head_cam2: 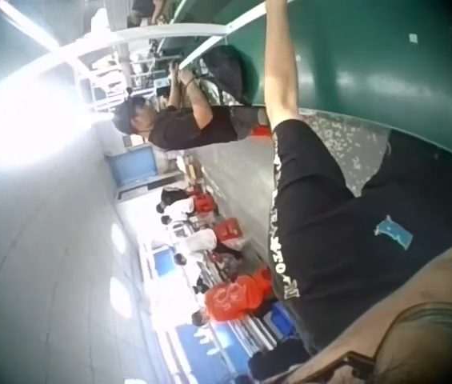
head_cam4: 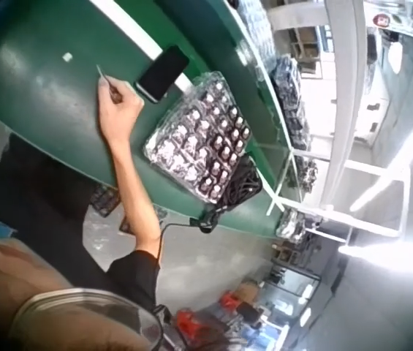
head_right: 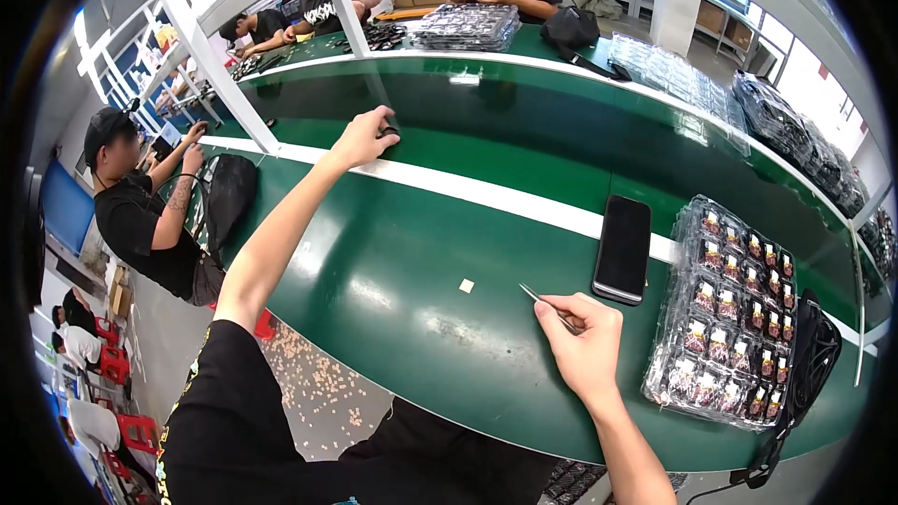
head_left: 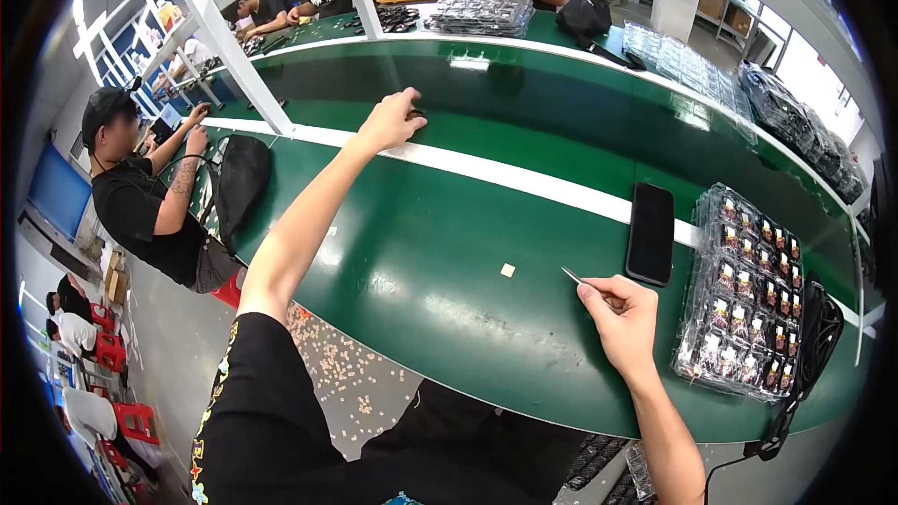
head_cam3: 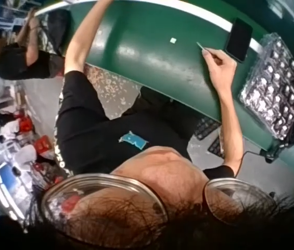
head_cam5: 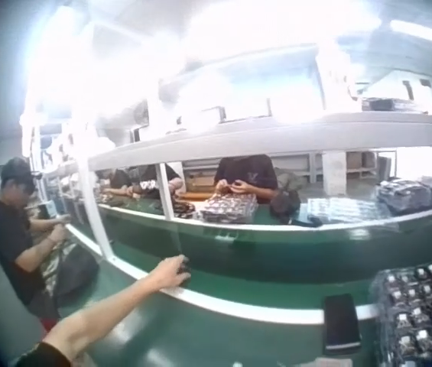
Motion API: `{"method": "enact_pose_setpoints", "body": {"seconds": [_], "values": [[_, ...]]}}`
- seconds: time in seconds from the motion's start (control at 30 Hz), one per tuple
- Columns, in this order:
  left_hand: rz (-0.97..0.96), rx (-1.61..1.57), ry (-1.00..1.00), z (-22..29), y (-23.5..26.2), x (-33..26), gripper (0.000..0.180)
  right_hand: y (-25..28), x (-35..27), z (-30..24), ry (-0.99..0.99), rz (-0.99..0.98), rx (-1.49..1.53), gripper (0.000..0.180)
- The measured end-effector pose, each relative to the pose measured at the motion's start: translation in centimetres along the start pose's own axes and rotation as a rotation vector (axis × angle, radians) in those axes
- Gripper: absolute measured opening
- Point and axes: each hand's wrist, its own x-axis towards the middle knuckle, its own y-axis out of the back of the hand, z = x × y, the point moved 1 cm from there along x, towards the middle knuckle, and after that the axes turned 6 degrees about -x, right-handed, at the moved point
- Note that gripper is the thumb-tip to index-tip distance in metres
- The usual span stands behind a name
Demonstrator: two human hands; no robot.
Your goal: Assembling small electronic components, likely smartwatches, by applying adhesive or positioning internal parts using tweezers.
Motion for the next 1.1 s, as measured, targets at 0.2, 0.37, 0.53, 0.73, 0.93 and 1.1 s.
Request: {"method": "enact_pose_setpoints", "body": {"seconds": [0.2,0.37,0.53,0.73,0.93,1.1], "values": [[-0.461,-0.563,-0.396,16.7,-2.5,-10.4,0.065,0.1,1.4,-0.6,-0.249,0.015,0.3,0.017],[-0.592,-0.587,-0.513,21.2,-4.4,-15.1,0.073,-0.1,2.6,-0.9,-0.245,0.052,0.319,0.02],[-0.415,-0.472,-0.518,20.1,-4.1,-15.4,0.07,-0.7,2.7,-1.1,-0.179,0.021,0.225,0.017],[-0.425,-0.474,-0.561,19.0,-4.9,-15.5,0.05,-0.7,1.8,-1.3,-0.158,-0.005,0.189,0.015],[-0.491,-0.547,-0.405,19.2,-4.8,-15.6,0.051,-0.9,1.3,-1.6,0.05,-0.124,-0.051,0.015],[-0.478,-0.563,-0.383,19.2,-5.0,-15.3,0.05,-2.0,1.4,-1.0,0.186,-0.125,-0.163,0.012]]}}
